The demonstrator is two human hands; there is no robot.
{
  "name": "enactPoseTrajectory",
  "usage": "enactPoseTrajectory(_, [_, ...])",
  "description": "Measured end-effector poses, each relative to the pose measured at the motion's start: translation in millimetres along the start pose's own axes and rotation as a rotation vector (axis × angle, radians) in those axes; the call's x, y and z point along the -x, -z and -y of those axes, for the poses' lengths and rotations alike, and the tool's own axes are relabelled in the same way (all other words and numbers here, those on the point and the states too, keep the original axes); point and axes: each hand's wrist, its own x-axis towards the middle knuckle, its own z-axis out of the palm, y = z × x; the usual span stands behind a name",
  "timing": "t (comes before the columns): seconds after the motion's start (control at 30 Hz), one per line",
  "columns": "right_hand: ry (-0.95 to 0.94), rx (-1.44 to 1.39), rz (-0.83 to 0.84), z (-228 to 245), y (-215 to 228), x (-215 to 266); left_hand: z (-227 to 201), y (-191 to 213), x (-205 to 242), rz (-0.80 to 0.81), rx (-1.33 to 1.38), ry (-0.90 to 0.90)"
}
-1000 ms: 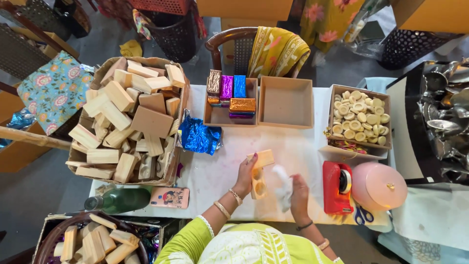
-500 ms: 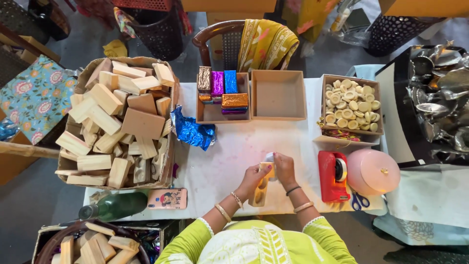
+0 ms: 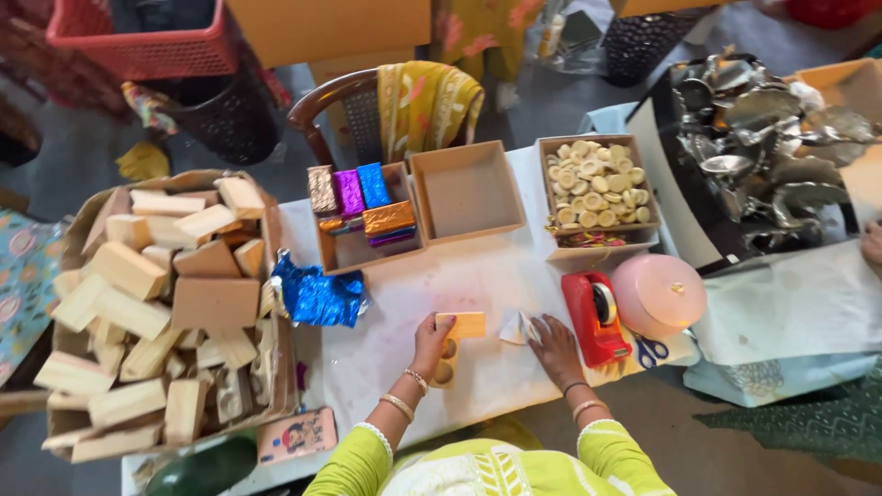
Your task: Wrapping rectangular wooden blocks in silver foil and then in purple decorative paper, sealing them with tape.
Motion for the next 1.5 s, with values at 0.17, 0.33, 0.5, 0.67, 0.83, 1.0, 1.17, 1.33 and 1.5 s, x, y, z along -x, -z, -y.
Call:
enactPoseTrajectory(0.17, [0.101,0.058,-0.066,-2.5,-1.0,8.9,35.5,-14.0,-54.2,-0.091,-0.096,-0.103])
enactPoseTrajectory(0.33, [0.106,0.057,-0.039,-8.1,0.9,7.0,30.6,-36.9,-82.8,-0.118,-0.181,-0.193])
enactPoseTrajectory(0.5, [0.118,0.035,-0.05,-8.2,3.9,6.9,49.2,-44.5,-119.3,-0.222,-0.575,-0.37])
enactPoseTrajectory(0.67, [0.111,-0.013,-0.064,-6.0,11.6,3.7,-2.6,-79.5,-109.8,-0.332,-0.78,-0.754])
enactPoseTrajectory(0.83, [0.111,-0.021,-0.08,-14.1,3.8,4.7,-45.8,-138.3,-133.9,-0.09,-0.735,-0.831])
enactPoseTrajectory(1.0, [0.105,-0.016,-0.045,-13.0,9.3,3.3,-78.5,-194.9,-168.1,0.158,-0.693,-0.873])
enactPoseTrajectory(1.17, [0.096,-0.062,-0.032,-10.7,16.1,1.6,-86.1,-232.4,-190.0,0.191,-0.733,-0.929])
enactPoseTrajectory(1.33, [0.089,-0.085,-0.024,-9.0,22.9,-1.1,-87.7,-252.1,-206.5,0.164,-0.929,-0.965])
enactPoseTrajectory(1.5, [0.099,-0.121,-0.061,-12.0,22.5,-1.3,-95.3,-262.6,-217.0,0.092,-1.051,-0.804])
